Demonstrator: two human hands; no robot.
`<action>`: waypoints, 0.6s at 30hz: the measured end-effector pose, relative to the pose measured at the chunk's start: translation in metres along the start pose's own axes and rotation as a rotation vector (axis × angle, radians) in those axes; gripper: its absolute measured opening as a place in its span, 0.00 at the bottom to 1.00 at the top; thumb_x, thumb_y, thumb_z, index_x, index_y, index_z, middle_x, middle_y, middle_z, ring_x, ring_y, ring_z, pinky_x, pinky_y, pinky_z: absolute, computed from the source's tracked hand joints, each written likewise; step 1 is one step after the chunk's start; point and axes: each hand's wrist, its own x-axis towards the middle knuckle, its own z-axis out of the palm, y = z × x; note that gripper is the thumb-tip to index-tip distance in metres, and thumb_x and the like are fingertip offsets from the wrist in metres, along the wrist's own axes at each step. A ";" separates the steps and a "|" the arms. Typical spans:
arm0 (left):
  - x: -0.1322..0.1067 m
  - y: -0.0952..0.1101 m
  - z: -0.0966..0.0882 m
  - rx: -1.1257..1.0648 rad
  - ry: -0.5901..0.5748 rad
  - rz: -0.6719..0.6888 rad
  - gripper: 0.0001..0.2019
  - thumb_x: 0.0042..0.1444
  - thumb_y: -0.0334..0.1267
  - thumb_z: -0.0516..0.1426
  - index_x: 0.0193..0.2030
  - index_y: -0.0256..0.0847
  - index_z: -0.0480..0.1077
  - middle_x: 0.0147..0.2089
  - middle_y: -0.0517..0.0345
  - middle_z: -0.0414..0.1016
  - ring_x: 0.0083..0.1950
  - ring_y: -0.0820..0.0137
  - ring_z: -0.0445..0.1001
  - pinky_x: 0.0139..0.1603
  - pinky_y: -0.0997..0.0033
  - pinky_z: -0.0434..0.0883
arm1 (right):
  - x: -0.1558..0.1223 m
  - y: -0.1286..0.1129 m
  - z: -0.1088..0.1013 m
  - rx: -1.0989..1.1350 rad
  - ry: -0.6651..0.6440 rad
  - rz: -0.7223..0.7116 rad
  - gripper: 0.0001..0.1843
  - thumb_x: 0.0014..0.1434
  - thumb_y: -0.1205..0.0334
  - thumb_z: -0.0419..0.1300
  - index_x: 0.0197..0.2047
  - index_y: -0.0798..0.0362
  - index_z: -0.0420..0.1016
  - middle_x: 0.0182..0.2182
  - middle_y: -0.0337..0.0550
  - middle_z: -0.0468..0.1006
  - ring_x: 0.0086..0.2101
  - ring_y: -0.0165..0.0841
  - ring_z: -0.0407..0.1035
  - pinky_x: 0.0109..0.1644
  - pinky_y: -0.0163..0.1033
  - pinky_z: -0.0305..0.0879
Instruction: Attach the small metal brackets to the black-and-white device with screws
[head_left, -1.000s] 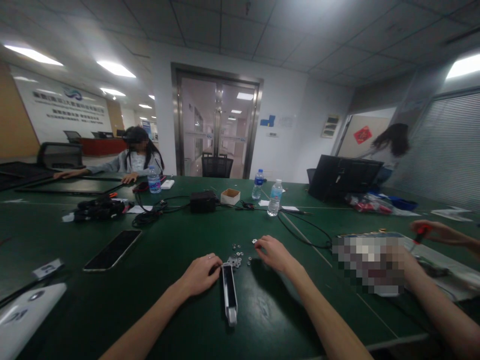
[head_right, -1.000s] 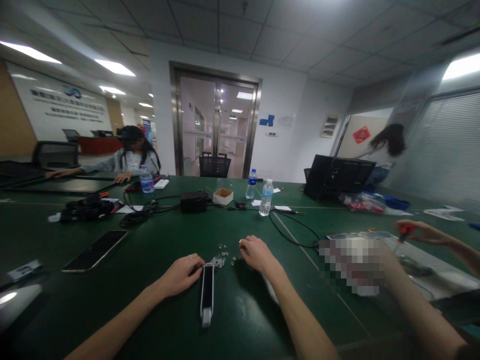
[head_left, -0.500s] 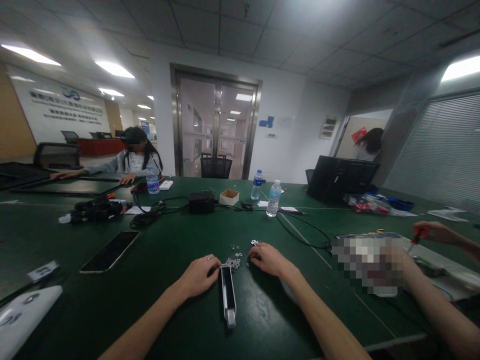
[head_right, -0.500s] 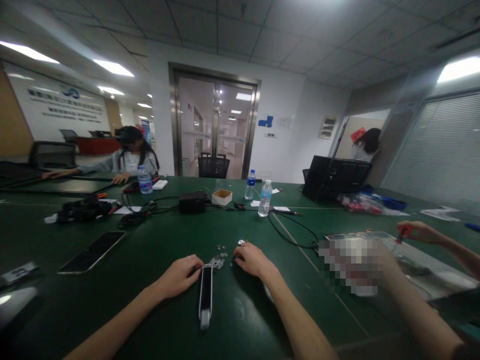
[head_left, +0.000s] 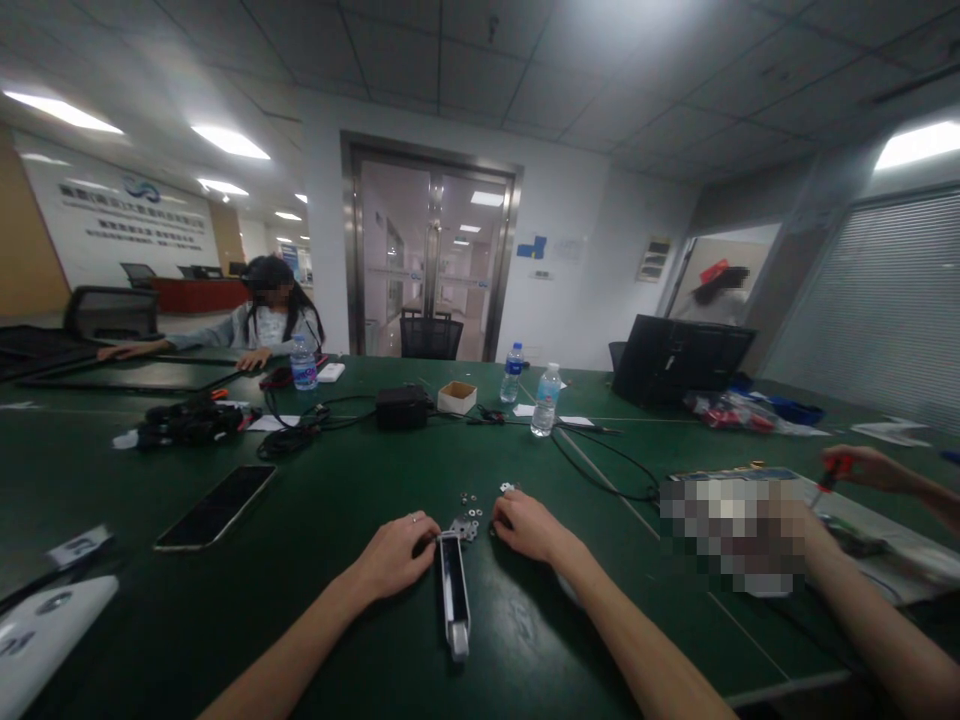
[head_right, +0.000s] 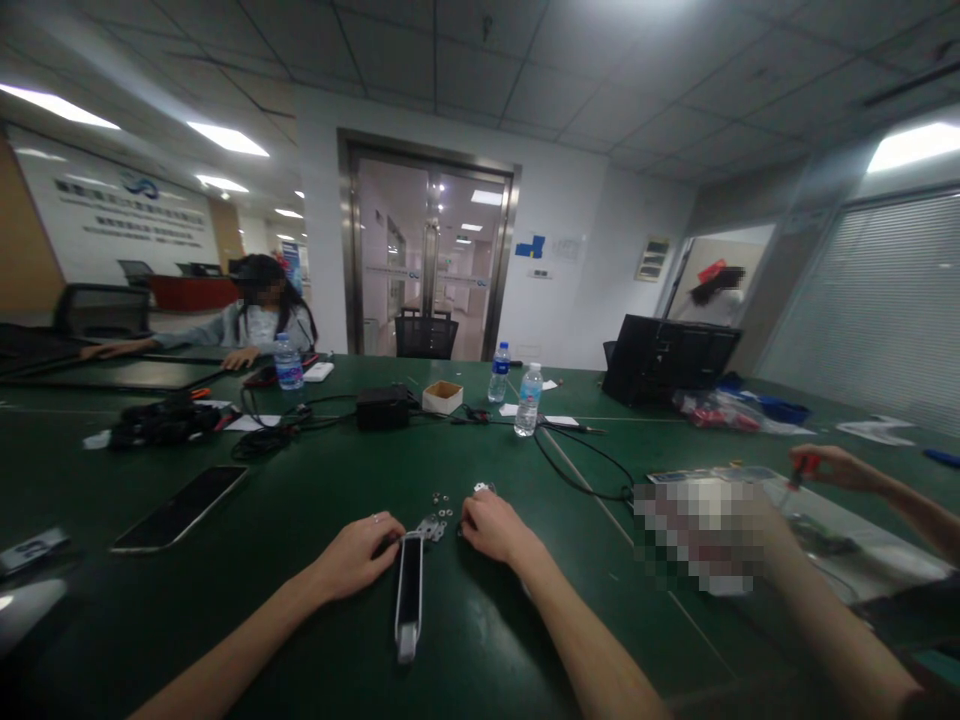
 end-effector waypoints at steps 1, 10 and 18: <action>0.000 0.001 -0.001 0.007 0.006 0.001 0.10 0.61 0.37 0.50 0.44 0.41 0.71 0.42 0.55 0.72 0.41 0.66 0.72 0.41 0.68 0.69 | 0.000 -0.002 0.000 -0.024 0.005 0.005 0.08 0.59 0.64 0.55 0.37 0.54 0.75 0.37 0.46 0.75 0.38 0.33 0.69 0.39 0.34 0.60; 0.001 -0.001 -0.001 0.011 0.113 -0.018 0.12 0.60 0.41 0.51 0.45 0.42 0.72 0.44 0.54 0.73 0.42 0.64 0.73 0.43 0.66 0.71 | 0.007 -0.016 0.003 -0.212 0.084 0.124 0.09 0.60 0.65 0.53 0.36 0.56 0.73 0.37 0.50 0.76 0.40 0.38 0.70 0.41 0.38 0.62; 0.000 0.002 0.002 0.003 0.231 0.123 0.13 0.63 0.42 0.49 0.46 0.41 0.71 0.43 0.53 0.73 0.41 0.65 0.72 0.42 0.67 0.70 | 0.008 -0.040 0.008 0.046 0.328 -0.212 0.01 0.58 0.68 0.56 0.34 0.54 0.68 0.32 0.42 0.72 0.36 0.32 0.64 0.41 0.36 0.60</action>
